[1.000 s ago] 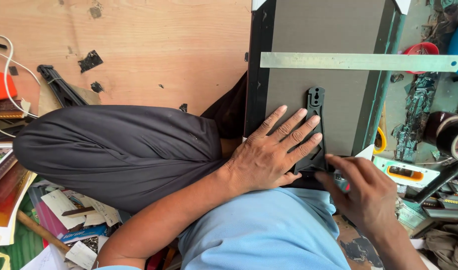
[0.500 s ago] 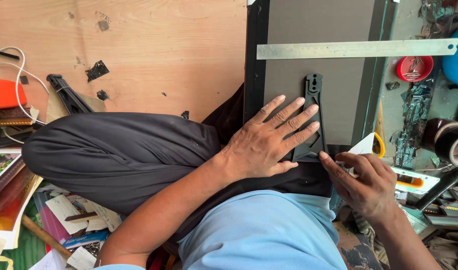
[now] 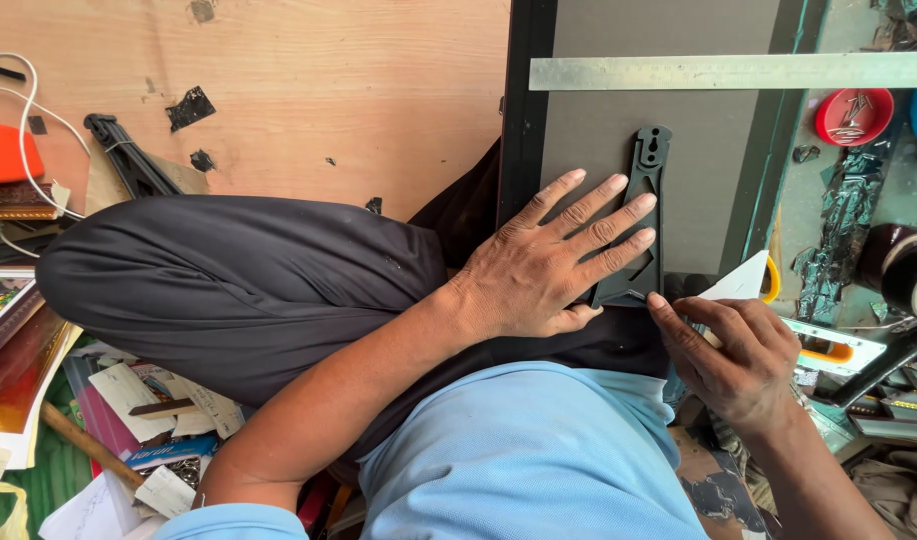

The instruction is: The recorder is shown applying protective cardboard corners and attaching a back stand to a picture frame.

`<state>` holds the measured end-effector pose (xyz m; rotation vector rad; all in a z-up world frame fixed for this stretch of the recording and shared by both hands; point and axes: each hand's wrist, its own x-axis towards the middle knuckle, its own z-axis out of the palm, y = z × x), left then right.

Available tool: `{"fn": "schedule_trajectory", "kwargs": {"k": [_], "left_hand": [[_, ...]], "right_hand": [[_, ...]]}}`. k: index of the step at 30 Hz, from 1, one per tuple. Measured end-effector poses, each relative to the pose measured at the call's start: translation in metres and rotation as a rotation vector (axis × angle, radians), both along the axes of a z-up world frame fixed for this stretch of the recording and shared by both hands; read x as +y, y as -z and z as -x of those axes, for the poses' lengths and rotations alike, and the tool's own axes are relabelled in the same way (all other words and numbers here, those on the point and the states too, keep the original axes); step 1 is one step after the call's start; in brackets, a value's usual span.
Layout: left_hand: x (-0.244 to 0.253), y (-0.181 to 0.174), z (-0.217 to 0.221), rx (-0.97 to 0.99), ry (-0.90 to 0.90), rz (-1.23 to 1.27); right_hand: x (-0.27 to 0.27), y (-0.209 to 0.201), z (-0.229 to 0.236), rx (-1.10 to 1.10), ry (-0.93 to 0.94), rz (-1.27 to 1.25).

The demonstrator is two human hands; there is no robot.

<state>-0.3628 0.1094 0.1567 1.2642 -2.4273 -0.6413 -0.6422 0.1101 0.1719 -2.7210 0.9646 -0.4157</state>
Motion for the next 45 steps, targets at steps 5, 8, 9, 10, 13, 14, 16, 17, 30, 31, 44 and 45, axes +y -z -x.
{"fn": "schedule_trajectory", "kwargs": {"k": [5,8,9,10,13,14,16,17,30,31,44,45], "left_hand": [[0.002,0.0,0.0,-0.015,0.004,0.034],[0.001,-0.002,0.0,0.0,-0.019,0.016],[0.001,-0.002,0.0,-0.015,-0.01,0.011],[0.0,-0.001,0.0,-0.03,-0.001,0.007],[0.003,0.005,0.002,-0.023,0.002,0.0],[0.006,0.005,0.001,-0.028,-0.004,0.001],[0.01,0.003,-0.003,0.124,0.007,-0.03],[0.011,0.007,-0.005,0.117,0.004,-0.029],[-0.03,0.039,-0.033,0.295,-0.79,0.003],[-0.031,0.042,-0.033,0.328,-0.767,-0.027],[-0.03,0.041,-0.031,0.407,-0.76,-0.071],[-0.028,0.038,-0.031,0.408,-0.76,-0.097]], "right_hand": [[-0.001,-0.003,-0.003,0.003,0.006,0.019],[-0.002,-0.003,-0.005,-0.002,0.043,-0.005],[-0.003,-0.006,-0.006,-0.001,0.036,-0.008],[-0.005,-0.009,-0.009,0.0,0.029,-0.009],[-0.009,-0.016,-0.014,-0.055,0.038,-0.101],[-0.011,-0.014,-0.007,-0.059,0.033,-0.101],[-0.017,-0.01,0.006,-0.195,0.111,-0.212],[-0.02,-0.002,0.02,-0.202,0.106,-0.211],[-0.137,0.075,0.025,-1.209,0.763,-0.965],[-0.14,0.081,0.023,-1.271,0.74,-1.0],[-0.139,0.075,0.014,-1.309,0.647,-0.994],[-0.136,0.071,0.012,-1.344,0.678,-1.008]]}}
